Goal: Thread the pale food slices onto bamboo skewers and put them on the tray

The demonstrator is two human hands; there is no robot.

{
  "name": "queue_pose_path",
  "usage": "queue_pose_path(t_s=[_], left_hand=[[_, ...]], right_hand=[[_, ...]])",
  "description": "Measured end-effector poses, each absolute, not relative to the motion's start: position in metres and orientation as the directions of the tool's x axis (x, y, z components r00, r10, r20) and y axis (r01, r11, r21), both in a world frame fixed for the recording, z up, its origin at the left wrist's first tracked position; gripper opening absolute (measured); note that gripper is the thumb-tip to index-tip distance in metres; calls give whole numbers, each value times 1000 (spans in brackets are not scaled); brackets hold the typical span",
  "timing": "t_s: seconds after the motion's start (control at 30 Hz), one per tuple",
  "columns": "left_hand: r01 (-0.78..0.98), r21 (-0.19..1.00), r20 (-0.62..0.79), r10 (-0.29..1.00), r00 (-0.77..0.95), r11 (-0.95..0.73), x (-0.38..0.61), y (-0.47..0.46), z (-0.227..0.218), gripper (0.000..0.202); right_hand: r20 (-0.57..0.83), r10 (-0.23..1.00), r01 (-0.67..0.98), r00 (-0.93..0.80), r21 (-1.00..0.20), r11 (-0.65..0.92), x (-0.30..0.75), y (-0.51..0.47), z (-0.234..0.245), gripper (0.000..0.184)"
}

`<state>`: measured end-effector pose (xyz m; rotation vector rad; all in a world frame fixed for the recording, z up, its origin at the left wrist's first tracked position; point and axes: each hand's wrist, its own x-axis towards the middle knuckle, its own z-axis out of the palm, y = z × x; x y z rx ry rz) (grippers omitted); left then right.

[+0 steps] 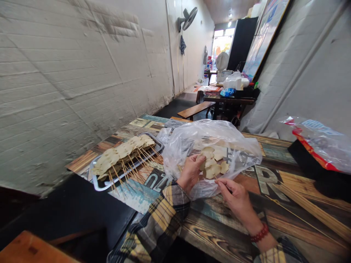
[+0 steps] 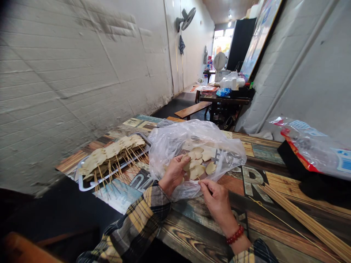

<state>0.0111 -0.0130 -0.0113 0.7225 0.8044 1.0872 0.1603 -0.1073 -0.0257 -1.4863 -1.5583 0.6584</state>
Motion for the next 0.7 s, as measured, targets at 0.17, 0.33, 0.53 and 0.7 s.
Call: queue_pose_path(t_s=[0.17,0.33,0.53,0.7], left_hand=[[-459,831,-204,940,272,313,12,-15,-12,41],[-451,836,-208,942,263,311,14,-17,-9,46],[-466,833,-184,944,272,297,18,-20,-5,49],[-459,838,-174,942,286,294,22,-23,-7,48]], right_hand=[[227,970,526,86,-837,150,160,-108,-26,37],[246,966,546,77,-821,165,160,-107,-27,39],[280,957,545,80,-816,193,160,-105,-29,42],[260,960,547,101,-821,165,160,-105,-29,44]])
